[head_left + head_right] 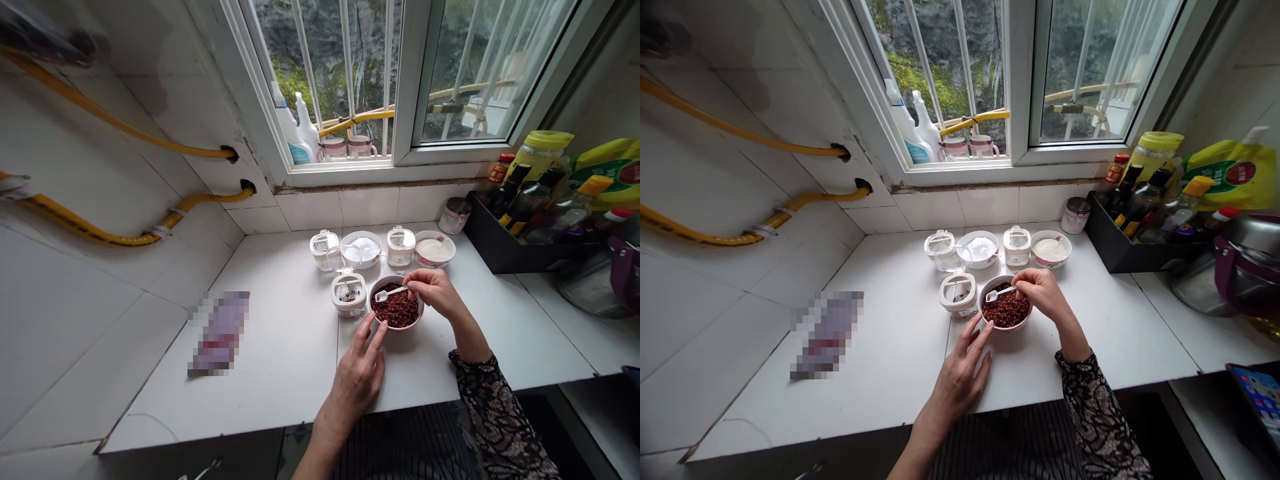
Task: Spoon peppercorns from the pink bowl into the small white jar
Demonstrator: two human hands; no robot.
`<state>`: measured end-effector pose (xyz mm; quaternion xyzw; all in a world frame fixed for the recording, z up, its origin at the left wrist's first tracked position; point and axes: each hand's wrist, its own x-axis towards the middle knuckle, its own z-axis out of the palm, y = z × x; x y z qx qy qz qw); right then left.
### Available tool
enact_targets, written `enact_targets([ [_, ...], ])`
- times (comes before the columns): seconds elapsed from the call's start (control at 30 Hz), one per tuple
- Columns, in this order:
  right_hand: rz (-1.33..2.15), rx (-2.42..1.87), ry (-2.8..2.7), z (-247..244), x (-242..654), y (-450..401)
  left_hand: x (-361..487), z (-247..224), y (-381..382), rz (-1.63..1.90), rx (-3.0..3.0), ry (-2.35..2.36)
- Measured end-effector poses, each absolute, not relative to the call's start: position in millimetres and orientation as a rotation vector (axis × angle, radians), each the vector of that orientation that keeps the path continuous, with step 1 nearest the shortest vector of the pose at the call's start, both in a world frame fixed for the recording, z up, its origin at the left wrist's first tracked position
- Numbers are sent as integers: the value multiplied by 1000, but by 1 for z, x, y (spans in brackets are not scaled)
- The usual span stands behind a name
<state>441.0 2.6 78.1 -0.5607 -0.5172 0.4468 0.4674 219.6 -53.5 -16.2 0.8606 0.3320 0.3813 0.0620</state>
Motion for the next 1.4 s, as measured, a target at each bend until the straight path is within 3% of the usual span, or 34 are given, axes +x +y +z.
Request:
enact_targets([
  [0.2, 992, -1278, -1292, 80, 429, 2, 219, -18, -53, 1141, 2606, 995],
  [0.4, 384, -1109, -1712, 74, 395, -2, 219, -20, -53, 1155, 2603, 985],
  [0.53, 206, -999, -1911, 71, 395, 0, 220, -20, -53, 1173, 2607, 975],
  [0.93, 359, -1427, -1731, 71, 440, -3, 219, -17, -54, 1159, 2594, 995],
  [1.4, 545, -1502, -1574, 69, 434, 1, 220, -16, -54, 1150, 2607, 998],
])
